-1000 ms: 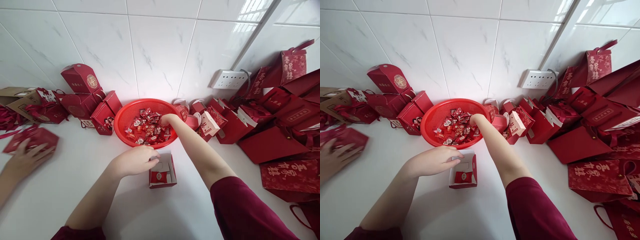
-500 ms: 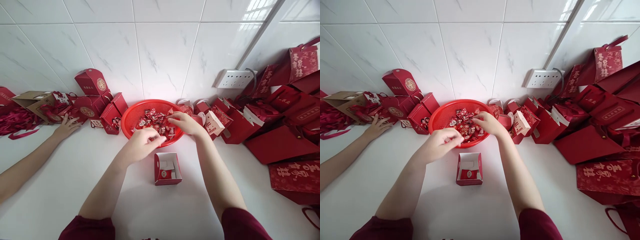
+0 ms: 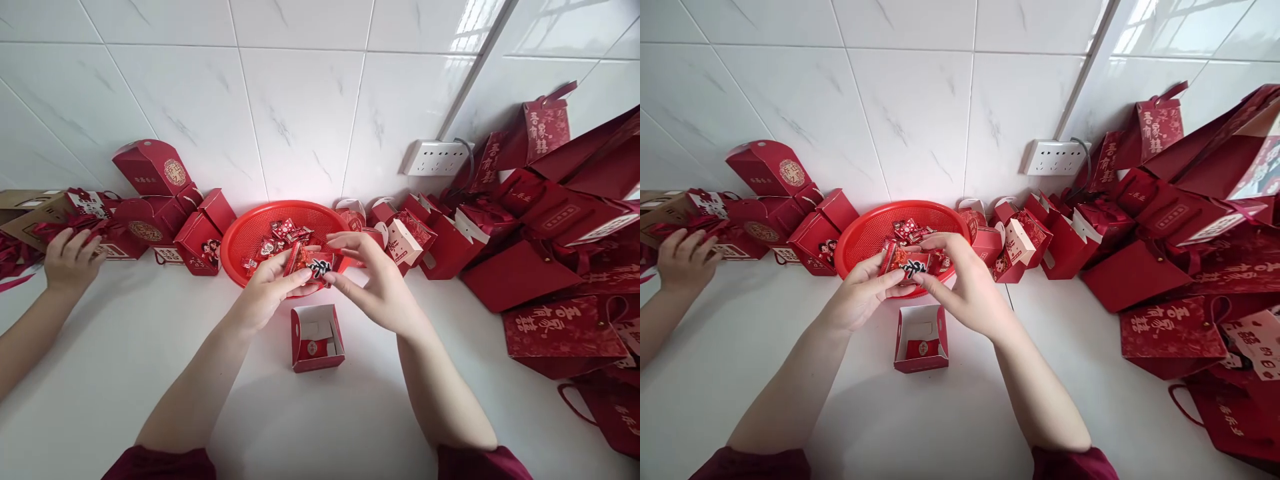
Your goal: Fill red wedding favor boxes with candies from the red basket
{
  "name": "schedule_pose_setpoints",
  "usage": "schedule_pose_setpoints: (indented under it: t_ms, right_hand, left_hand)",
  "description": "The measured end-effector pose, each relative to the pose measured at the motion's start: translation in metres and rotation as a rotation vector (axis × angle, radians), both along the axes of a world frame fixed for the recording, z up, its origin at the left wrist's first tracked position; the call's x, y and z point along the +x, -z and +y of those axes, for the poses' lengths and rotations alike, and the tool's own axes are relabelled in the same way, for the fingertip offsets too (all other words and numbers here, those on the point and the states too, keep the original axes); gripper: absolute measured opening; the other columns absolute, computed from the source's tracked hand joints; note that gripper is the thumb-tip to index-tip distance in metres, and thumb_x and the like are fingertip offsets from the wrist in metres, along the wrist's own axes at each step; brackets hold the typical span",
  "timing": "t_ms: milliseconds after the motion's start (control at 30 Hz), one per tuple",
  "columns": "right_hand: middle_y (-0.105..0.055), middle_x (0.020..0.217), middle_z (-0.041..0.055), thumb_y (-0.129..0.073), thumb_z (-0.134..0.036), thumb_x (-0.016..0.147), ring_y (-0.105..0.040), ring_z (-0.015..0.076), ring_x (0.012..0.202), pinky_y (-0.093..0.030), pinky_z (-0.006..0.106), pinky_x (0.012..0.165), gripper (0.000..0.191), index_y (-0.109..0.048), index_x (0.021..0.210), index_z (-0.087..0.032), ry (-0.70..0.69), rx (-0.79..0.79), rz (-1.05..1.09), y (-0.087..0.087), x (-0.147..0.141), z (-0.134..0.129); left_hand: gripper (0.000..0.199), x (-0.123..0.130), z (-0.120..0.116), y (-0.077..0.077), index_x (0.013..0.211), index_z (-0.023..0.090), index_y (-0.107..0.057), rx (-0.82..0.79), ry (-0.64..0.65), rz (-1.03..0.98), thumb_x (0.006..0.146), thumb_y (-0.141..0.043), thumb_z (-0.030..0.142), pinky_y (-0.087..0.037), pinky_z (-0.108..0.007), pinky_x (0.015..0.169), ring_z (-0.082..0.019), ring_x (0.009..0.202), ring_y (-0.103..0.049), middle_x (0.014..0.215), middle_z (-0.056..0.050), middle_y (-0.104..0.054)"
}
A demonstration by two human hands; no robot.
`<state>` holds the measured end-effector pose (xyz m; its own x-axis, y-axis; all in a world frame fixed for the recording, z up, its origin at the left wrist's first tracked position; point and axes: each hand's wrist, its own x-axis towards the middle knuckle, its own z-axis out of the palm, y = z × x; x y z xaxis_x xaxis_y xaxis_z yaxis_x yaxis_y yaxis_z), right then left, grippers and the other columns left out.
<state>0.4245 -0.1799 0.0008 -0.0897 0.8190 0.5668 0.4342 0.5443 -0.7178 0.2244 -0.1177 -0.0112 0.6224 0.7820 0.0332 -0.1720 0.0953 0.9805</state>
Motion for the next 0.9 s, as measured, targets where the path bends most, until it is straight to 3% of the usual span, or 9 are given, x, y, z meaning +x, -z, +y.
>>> schedule_pose_setpoints:
  t_ms: [100, 200, 300, 400, 600, 700, 800, 900]
  right_hand:
    - [-0.065, 0.104, 0.0043, -0.062, -0.045, 0.095, -0.063, 0.0182, 0.093, -0.052, 0.032, 0.081, 0.025, -0.056, 0.103, -0.022, 0.106, -0.166, 0.066, 0.001, 0.002, 0.005]
    - [-0.062, 0.088, 0.0011, -0.053, -0.048, 0.099, -0.059, 0.0149, 0.079, -0.047, 0.029, 0.070, 0.029, -0.055, 0.090, -0.021, 0.010, -0.266, 0.092, 0.001, 0.001, 0.007]
    - [-0.056, 0.080, -0.0006, -0.052, -0.045, 0.100, -0.052, 0.0128, 0.074, -0.042, 0.027, 0.067, 0.030, -0.053, 0.083, -0.020, -0.064, -0.225, 0.120, -0.001, 0.000, 0.008]
    - [-0.052, 0.078, -0.0011, -0.054, -0.043, 0.100, -0.047, 0.0121, 0.072, -0.039, 0.027, 0.065, 0.030, -0.052, 0.081, -0.020, -0.135, -0.253, 0.130, 0.000, 0.002, 0.009]
    - [-0.048, 0.074, -0.0029, -0.055, -0.044, 0.099, -0.043, 0.0104, 0.065, -0.036, 0.026, 0.059, 0.028, -0.050, 0.085, -0.020, -0.226, -0.331, 0.287, 0.003, 0.001, 0.013]
    - [-0.050, 0.072, -0.0033, -0.056, -0.047, 0.098, -0.047, 0.0104, 0.062, -0.038, 0.026, 0.057, 0.030, -0.048, 0.084, -0.021, -0.188, -0.296, 0.391, 0.003, -0.001, 0.015]
    - [-0.053, 0.071, -0.0016, -0.053, -0.053, 0.098, -0.053, 0.0122, 0.064, -0.041, 0.028, 0.059, 0.039, -0.048, 0.077, -0.021, -0.118, -0.286, 0.344, 0.003, -0.003, 0.015]
    - [-0.052, 0.069, -0.0014, -0.053, -0.052, 0.098, -0.050, 0.0121, 0.064, -0.038, 0.028, 0.059, 0.041, -0.048, 0.073, -0.020, -0.116, -0.290, 0.276, 0.003, -0.003, 0.014]
  left_hand:
    - [0.039, -0.002, -0.002, -0.004, 0.130, 0.030, -0.063, 0.018, 0.000, 0.014, 0.091, -0.069, 0.031, -0.059, -0.029, 0.092, -0.021, 0.112, -0.067, 0.124, -0.004, -0.068]
    - [0.042, -0.001, -0.005, -0.004, 0.131, 0.033, -0.062, 0.045, -0.028, 0.009, 0.089, -0.070, 0.031, -0.060, -0.024, 0.087, -0.020, 0.113, -0.067, 0.123, -0.003, -0.069]
    - [0.036, -0.001, -0.005, -0.004, 0.124, 0.028, -0.067, 0.077, -0.038, 0.040, 0.089, -0.071, 0.035, -0.061, -0.025, 0.083, -0.021, 0.111, -0.068, 0.117, -0.004, -0.071]
    - [0.026, -0.004, -0.005, -0.008, 0.104, 0.020, -0.074, 0.120, -0.029, 0.116, 0.089, -0.069, 0.040, -0.061, -0.027, 0.075, -0.022, 0.096, -0.072, 0.100, -0.006, -0.074]
    - [0.021, -0.006, -0.006, -0.015, 0.091, 0.014, -0.077, 0.157, 0.154, 0.215, 0.087, -0.073, 0.034, -0.058, -0.026, 0.070, -0.017, 0.075, -0.071, 0.081, -0.007, -0.075]
    - [0.022, -0.001, -0.007, -0.010, 0.095, 0.017, -0.076, 0.083, 0.054, 0.151, 0.083, -0.076, 0.036, -0.060, -0.027, 0.073, -0.017, 0.078, -0.072, 0.088, -0.006, -0.076]
    - [0.026, 0.004, -0.007, -0.002, 0.104, 0.022, -0.074, 0.001, -0.105, 0.069, 0.084, -0.075, 0.039, -0.061, -0.029, 0.078, -0.020, 0.093, -0.072, 0.102, -0.005, -0.076]
    - [0.028, 0.006, -0.007, 0.001, 0.105, 0.023, -0.073, -0.043, -0.058, 0.043, 0.080, -0.079, 0.036, -0.062, -0.031, 0.079, -0.021, 0.093, -0.073, 0.101, -0.004, -0.075]
